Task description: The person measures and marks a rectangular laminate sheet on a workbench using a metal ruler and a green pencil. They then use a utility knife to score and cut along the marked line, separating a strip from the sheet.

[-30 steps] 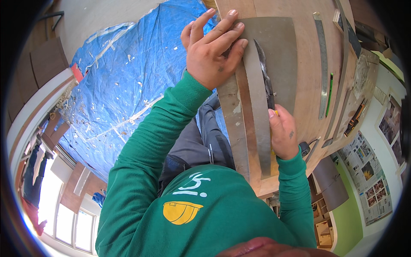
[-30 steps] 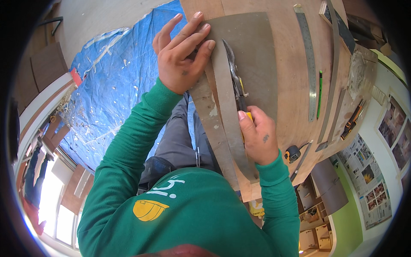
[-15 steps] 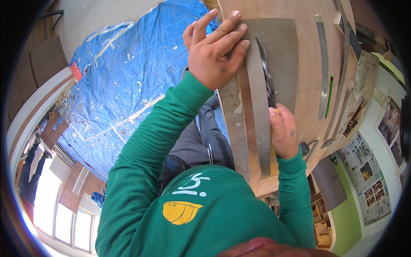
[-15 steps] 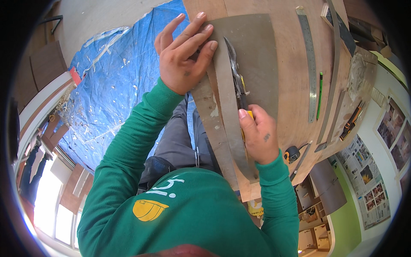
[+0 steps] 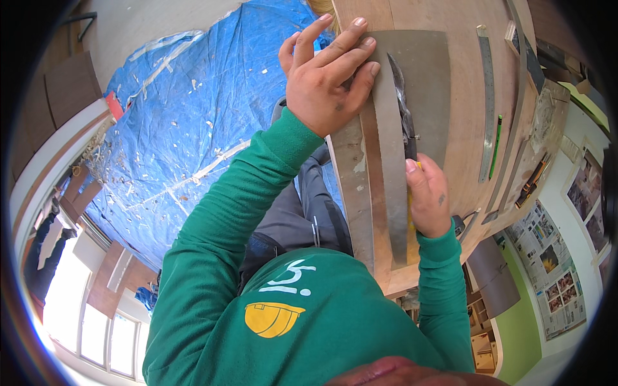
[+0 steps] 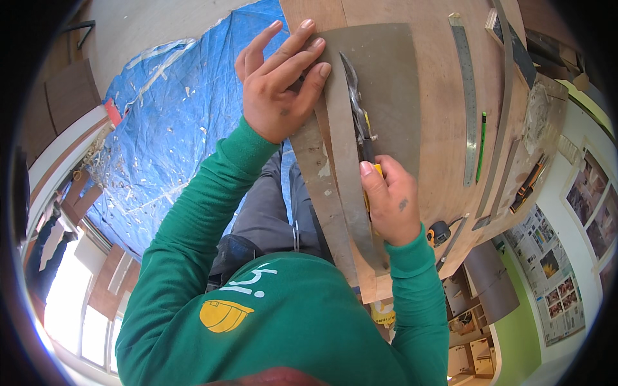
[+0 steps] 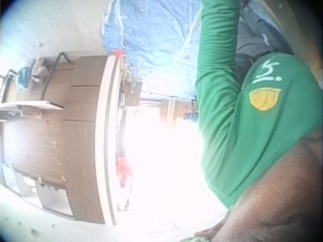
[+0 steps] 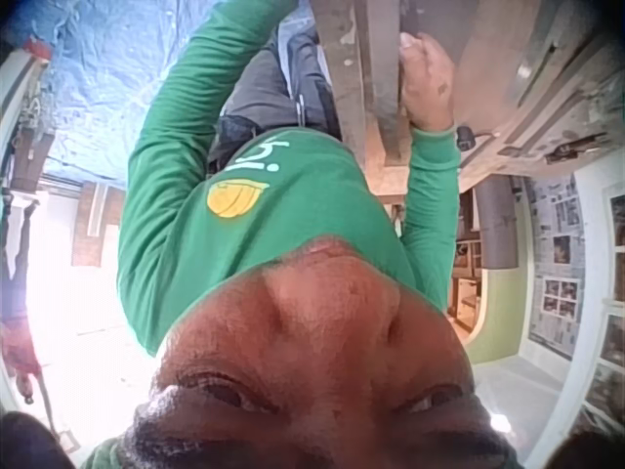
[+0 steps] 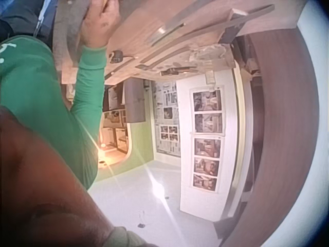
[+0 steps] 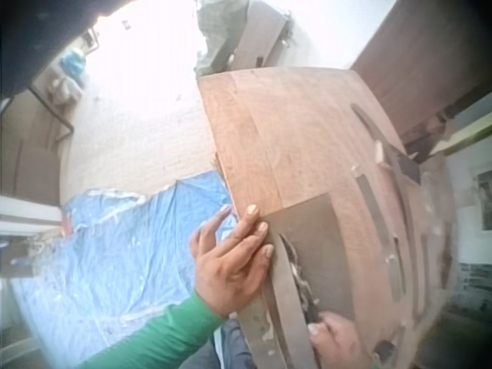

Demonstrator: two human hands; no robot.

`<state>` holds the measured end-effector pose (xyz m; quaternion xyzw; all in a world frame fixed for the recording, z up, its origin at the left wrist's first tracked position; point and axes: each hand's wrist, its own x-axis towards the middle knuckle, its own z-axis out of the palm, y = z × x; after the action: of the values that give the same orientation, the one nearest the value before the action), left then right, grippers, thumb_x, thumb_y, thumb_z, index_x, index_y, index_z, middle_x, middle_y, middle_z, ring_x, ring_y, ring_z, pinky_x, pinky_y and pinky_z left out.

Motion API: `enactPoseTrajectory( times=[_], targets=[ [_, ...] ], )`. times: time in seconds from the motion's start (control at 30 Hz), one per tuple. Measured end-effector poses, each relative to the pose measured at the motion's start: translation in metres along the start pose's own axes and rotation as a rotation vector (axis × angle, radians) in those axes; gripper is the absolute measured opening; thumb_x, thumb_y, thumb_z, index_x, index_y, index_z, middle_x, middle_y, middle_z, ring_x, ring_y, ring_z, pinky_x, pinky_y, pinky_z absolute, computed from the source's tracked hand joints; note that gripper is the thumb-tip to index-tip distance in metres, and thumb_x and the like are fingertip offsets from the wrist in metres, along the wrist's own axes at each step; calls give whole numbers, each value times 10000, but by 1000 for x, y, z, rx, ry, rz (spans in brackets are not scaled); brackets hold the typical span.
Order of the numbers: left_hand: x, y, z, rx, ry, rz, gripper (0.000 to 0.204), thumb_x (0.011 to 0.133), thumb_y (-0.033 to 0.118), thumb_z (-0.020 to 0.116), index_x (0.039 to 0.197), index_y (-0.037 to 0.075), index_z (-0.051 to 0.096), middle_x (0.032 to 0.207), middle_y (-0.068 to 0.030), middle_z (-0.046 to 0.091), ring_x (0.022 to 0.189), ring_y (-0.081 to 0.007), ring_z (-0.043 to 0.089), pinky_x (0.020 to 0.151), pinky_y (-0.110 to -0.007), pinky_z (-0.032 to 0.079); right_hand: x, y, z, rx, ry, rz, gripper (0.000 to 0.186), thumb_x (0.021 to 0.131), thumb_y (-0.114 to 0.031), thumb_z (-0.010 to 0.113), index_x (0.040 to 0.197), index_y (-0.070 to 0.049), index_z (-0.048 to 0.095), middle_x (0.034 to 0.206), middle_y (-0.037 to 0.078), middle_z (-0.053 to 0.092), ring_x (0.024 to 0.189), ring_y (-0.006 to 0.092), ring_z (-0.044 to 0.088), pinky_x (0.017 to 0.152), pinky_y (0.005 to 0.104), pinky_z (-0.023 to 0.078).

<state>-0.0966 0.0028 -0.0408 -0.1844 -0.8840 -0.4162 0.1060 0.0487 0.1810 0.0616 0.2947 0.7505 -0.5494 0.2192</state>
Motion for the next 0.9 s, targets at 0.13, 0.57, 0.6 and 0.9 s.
enactPoseTrajectory(
  times=[0.13, 0.57, 0.6, 0.9],
  targets=[
    [0, 0, 0, -3, 3, 0, 310, 870, 228, 835, 1170, 152, 820, 1392, 7, 719, 1396, -308, 530, 1169, -436, 302, 1, -5, -3, -41, -12, -7, 442, 1063, -392, 608, 997, 44, 635, 742, 31, 549, 716, 104, 465, 623, 315, 416],
    [-3, -7, 7, -24, 32, 12, 255, 886, 298, 791, 1115, 192, 823, 1383, 46, 717, 1394, -288, 503, 1150, -497, 269, 5, -15, 0, -17, -3, 2, 443, 1056, -395, 616, 937, 32, 616, 729, 26, 518, 718, 111, 447, 625, 315, 404],
    [-3, -8, 8, -24, 32, 11, 255, 886, 298, 791, 1116, 192, 823, 1383, 46, 717, 1393, -288, 503, 1150, -497, 269, 6, -15, -1, -38, -9, 2, 439, 1057, -390, 616, 936, 32, 614, 731, 23, 518, 719, 108, 446, 625, 313, 403],
    [0, -3, 3, -30, 22, 5, 288, 879, 243, 811, 1155, 158, 818, 1382, 16, 722, 1391, -317, 519, 1162, -467, 300, 10, -23, 0, -29, -16, 11, 417, 1063, -363, 617, 908, 24, 606, 735, 6, 514, 722, 96, 431, 620, 306, 393]
  ],
)
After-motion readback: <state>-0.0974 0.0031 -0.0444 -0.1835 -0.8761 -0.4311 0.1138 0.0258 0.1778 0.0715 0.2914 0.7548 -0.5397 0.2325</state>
